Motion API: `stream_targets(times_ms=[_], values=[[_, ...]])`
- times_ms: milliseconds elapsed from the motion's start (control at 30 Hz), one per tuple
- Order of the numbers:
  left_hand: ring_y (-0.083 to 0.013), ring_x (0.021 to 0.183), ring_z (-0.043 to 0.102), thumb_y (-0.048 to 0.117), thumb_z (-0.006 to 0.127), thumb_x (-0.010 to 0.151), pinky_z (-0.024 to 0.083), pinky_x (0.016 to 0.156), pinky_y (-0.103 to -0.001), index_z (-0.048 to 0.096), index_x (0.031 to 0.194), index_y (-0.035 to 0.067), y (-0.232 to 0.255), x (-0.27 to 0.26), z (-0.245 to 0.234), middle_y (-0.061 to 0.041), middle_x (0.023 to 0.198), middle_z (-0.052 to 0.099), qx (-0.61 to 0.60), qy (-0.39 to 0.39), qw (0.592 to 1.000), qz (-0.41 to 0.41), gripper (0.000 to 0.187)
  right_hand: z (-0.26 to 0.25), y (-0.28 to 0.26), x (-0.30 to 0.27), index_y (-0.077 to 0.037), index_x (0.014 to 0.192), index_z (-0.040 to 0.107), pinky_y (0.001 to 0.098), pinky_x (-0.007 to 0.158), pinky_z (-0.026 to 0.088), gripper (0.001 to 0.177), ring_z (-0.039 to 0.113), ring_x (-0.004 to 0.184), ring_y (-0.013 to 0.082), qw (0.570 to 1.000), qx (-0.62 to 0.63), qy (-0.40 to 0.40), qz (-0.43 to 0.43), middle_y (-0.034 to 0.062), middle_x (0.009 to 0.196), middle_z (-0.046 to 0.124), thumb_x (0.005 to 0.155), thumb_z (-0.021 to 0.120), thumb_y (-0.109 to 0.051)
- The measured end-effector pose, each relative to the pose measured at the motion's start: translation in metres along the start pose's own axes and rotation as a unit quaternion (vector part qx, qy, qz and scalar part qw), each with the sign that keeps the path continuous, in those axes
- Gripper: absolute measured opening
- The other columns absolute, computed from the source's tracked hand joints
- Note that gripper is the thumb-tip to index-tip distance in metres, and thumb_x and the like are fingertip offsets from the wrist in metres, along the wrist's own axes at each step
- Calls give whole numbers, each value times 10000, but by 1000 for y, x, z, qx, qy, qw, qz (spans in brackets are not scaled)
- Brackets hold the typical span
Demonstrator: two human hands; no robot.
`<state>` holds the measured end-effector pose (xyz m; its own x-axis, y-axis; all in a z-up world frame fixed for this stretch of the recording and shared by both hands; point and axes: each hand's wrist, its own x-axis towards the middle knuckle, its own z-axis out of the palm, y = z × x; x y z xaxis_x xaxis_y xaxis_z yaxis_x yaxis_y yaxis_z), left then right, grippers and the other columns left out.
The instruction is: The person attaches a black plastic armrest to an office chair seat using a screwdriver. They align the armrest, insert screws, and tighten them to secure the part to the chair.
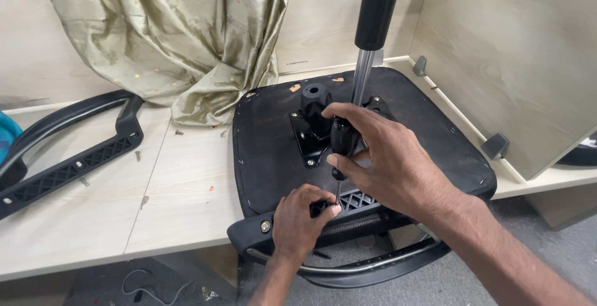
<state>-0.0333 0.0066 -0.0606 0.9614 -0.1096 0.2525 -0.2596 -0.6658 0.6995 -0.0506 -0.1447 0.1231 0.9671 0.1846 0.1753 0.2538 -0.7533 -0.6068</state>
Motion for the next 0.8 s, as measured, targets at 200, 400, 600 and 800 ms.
stream_targets(times_ms=[200, 400, 600, 800], values=[[-108, 977, 682, 415, 811, 773, 489, 948, -373, 798, 876, 251, 4, 3, 1, 103, 955, 736, 17, -2, 1000, -21, 194, -1, 6, -5, -249, 1420, 491, 375, 704, 671, 691, 775, 774, 181, 995, -21, 16, -95, 43, 1221, 691, 792, 779, -230], [-76, 969, 693, 447, 805, 765, 509, 961, -350, 789, 889, 270, 9, 5, 0, 129, 960, 742, 22, -28, 997, -67, 217, -3, 9, -2, -272, 1425, 474, 377, 727, 671, 673, 761, 808, 162, 998, -47, -1, -52, 26, 1204, 683, 820, 769, -275], [-114, 1023, 641, 541, 890, 637, 467, 1001, -381, 737, 937, 232, 16, 2, -6, 91, 982, 695, 56, -49, 996, -39, 457, -6, 9, -2, -284, 1431, 468, 391, 750, 665, 674, 760, 806, 180, 998, -45, 2, -50, 33, 1138, 709, 823, 761, -287], [-127, 1077, 599, 567, 915, 533, 434, 1050, -406, 649, 1102, 258, 15, 0, -3, 99, 1024, 644, 92, -70, 992, -42, 701, -2, 7, -1, -275, 1421, 475, 389, 758, 680, 660, 765, 847, 168, 999, -27, 6, -46, 33, 1159, 704, 826, 760, -266]])
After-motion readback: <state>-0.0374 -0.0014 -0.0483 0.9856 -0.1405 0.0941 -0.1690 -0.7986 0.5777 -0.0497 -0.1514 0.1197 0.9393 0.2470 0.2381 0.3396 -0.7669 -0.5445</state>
